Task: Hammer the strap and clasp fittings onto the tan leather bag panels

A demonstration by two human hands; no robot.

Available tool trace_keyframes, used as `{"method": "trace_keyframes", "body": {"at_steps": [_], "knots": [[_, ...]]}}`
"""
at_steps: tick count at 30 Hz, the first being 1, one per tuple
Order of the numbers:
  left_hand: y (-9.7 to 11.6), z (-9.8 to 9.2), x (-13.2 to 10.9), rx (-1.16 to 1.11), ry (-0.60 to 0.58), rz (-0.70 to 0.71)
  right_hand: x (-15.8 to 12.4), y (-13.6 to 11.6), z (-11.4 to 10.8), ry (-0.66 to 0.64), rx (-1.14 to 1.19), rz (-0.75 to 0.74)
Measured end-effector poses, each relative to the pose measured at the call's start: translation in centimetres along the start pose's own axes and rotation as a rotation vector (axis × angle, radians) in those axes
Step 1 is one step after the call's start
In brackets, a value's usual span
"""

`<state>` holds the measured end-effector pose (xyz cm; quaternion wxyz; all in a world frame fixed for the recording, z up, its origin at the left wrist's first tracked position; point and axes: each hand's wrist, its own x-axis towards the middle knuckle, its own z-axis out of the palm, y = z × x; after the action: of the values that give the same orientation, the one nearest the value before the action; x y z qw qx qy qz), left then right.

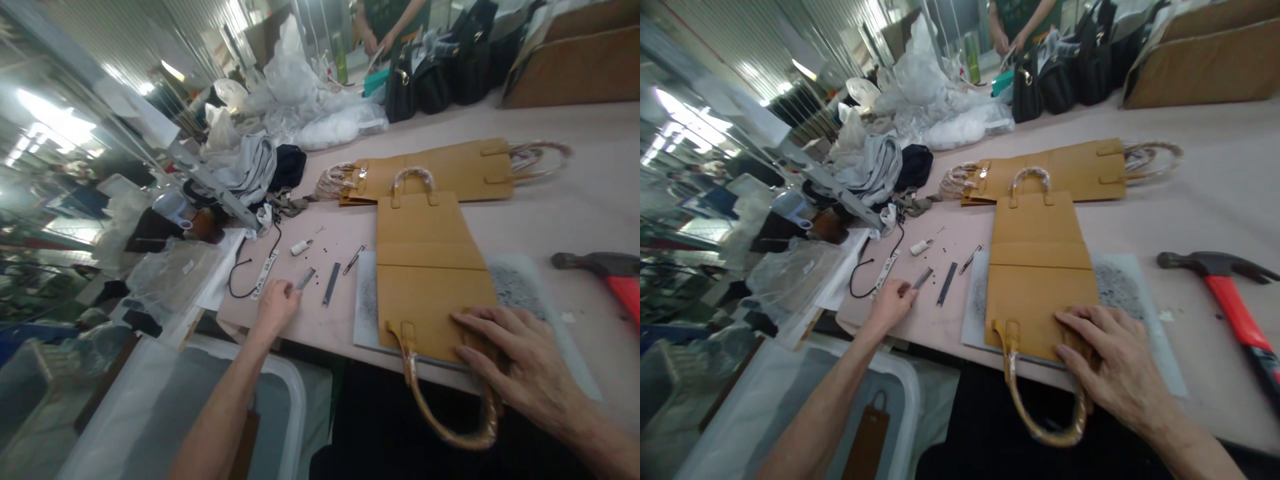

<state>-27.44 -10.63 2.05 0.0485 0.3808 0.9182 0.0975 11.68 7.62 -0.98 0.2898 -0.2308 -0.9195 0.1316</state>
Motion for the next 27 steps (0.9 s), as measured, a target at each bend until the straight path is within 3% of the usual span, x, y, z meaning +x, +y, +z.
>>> {"method": "trace_keyframes", "body": {"at_steps": [5,12,19,27], "knots": [[0.2,-0.6,1.3,0.094,-0.153,0.057,0.1,-0.6,-0.3,-0.031,-0.023,0.05],[1.8,-0.7,1.8,0.102,-0.126,0.04,0.0,-0.7,-0.4,-0.033,-0.027,0.062],[-0.5,-2.2,2.7,-0.058,-0.223,-0.052,0.3,-0.5,-0.4,0.0,-0.018,0.012],[-2.1,-2.6,2.4,-0.156,-0.221,-0.03,0.5,-0.1,-0.1,0.019,-0.036,-0.036]]}}
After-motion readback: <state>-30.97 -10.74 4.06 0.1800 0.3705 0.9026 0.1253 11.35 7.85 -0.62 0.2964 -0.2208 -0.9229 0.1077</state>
